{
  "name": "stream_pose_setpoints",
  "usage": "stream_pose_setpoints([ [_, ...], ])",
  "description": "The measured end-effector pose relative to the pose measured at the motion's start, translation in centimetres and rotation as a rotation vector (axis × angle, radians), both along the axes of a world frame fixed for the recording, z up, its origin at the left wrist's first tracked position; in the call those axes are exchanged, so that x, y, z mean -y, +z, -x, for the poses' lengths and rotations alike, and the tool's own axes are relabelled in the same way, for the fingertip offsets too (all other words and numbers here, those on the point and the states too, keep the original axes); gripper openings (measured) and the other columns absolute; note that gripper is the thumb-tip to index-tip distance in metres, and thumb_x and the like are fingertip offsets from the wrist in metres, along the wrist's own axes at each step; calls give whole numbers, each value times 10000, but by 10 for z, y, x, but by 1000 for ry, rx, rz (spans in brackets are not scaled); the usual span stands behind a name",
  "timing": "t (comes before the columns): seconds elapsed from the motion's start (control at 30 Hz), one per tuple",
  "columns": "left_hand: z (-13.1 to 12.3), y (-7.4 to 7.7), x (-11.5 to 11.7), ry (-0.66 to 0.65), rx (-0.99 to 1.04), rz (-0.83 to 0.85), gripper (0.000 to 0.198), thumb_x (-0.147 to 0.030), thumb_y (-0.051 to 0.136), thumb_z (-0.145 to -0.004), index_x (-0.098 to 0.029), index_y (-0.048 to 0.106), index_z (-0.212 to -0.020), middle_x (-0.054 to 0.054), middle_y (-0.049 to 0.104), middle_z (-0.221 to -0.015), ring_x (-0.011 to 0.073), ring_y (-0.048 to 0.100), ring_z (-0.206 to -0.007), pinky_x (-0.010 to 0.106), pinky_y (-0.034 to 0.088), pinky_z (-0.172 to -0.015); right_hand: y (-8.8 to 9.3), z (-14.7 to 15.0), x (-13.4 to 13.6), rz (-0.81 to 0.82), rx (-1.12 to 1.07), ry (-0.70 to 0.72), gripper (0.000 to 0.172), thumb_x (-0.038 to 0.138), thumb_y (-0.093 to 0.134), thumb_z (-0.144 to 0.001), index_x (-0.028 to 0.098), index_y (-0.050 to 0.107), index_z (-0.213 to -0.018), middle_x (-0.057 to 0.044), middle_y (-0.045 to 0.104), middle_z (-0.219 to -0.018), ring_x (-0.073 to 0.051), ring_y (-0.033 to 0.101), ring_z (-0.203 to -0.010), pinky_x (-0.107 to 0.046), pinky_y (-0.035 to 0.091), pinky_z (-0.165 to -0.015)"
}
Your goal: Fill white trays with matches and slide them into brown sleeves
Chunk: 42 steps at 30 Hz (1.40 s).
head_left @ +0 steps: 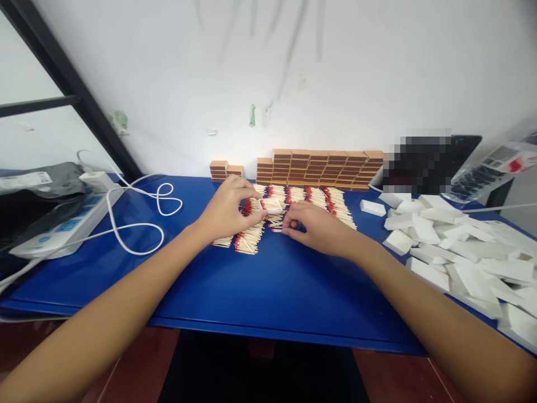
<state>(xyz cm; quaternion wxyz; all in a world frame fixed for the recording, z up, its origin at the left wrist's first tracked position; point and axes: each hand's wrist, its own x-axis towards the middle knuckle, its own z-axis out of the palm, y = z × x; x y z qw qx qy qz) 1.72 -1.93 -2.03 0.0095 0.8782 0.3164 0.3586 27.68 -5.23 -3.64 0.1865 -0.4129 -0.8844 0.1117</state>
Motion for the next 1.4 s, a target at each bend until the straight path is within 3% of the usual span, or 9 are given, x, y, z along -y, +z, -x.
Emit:
stream_pose_setpoints([
  [0.3, 1, -1, -1, -17, -52, -48, 245, -397, 792, -881, -203, 788, -1031, 86, 736, -1038, 284, 622, -1038, 489, 513, -990, 10, -11, 1, 47, -4, 12, 116, 214, 592, -1002, 216, 657, -906, -77, 677, -927, -248, 597, -928, -362, 454, -783],
  [0.47, -5, -4, 3, -52, -47, -9, 280, -391, 819, -867, -204, 800, -1074, 87, 748, -1052, 284, 619, -1041, 483, 517, -984, 13, -12, 0, -49, -120, -53, 129, 284, 587, -1031, 224, 625, -923, -80, 647, -949, -247, 589, -915, -365, 449, -790],
  [0.6, -12, -5, 11, -93, -30, 41, 283, -404, 834, -864, -226, 804, -1082, 78, 751, -1052, 276, 633, -1045, 490, 509, -1010, 8, -6, -1, -153, -176, -68, 99, 240, 589, -1027, 229, 589, -929, -75, 627, -943, -249, 570, -920, -369, 442, -809],
  [0.93, -18, -4, 18, -142, 14, 82, 232, -358, 834, -870, -202, 796, -1037, 77, 750, -1026, 245, 652, -980, 445, 528, -945, 5, -3, 2, -194, -138, -47, 89, 217, 603, -1005, 226, 603, -917, -72, 620, -939, -246, 581, -913, -371, 453, -802],
  [1.17, -11, -7, 11, 6, 23, 34, 256, -368, 842, -861, -190, 804, -1042, 77, 759, -1015, 268, 648, -1010, 450, 535, -944, 8, -5, 3, -251, -193, -91, 84, 212, 602, -1002, 218, 635, -925, -56, 635, -872, -230, 581, -857, -360, 436, -765],
  [1.4, -7, -5, 7, 141, 27, -25, 268, -366, 832, -870, -170, 801, -1050, 90, 752, -1036, 279, 640, -1042, 464, 532, -967, -1, -8, -1, -94, -74, -7, 53, 197, 678, -952, 214, 703, -995, -63, 654, -911, -242, 602, -917, -356, 457, -797],
])
